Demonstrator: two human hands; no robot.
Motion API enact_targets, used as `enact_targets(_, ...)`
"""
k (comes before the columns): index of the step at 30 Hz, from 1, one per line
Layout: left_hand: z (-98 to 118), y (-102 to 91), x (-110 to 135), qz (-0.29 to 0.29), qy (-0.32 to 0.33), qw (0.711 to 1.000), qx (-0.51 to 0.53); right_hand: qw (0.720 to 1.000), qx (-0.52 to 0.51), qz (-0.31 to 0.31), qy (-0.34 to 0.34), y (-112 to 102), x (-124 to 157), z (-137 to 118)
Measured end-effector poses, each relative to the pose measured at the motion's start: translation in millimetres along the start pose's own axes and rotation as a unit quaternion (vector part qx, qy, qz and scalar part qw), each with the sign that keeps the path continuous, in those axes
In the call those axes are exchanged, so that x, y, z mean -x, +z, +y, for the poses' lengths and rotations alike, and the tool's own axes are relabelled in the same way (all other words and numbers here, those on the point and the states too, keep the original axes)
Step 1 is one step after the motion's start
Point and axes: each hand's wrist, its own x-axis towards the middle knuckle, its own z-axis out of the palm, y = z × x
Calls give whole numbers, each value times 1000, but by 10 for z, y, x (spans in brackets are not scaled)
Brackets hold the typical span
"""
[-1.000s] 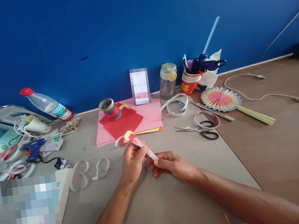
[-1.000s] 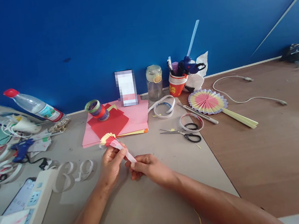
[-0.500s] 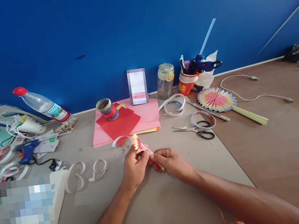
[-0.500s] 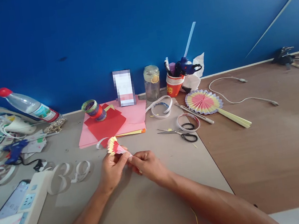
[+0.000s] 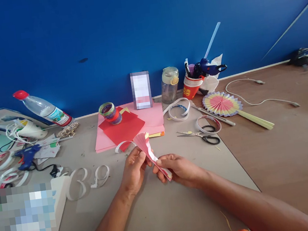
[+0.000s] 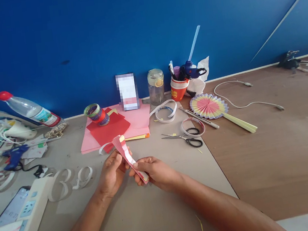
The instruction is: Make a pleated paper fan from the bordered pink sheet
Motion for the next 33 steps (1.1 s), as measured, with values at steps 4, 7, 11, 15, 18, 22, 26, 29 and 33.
enact_targets(4,51,-49,-12,-11,-37,994,99,1000,12,-14,9,-9,21,-30)
enact_targets(7,71,-52,-18,-27,-60,988,138,999,12,-36,30,-15,25,-38)
enact_targets(11,76,-34,-22,-22,-68,988,138,997,36,-52,43,-14,31,-37)
enact_targets(15,68,-53,-29,-9,-68,989,132,985,168,21,-43,2,49,-43)
enact_targets(18,64,-68,-32,4,-72,989,129,906,322,172,-215,0,50,-46)
enact_targets(22,58,-43,-28,12,-98,988,119,789,404,209,-412,4,45,-44)
enact_targets(26,39,-11,-21,-11,-124,985,117,737,448,177,-474,46,49,-42)
enact_targets(29,23,-6,-19,-25,-136,983,120,717,463,170,-493,60,52,-40)
enact_targets(33,10,-6,-16,-43,-147,981,121,695,489,169,-499,47,49,-29)
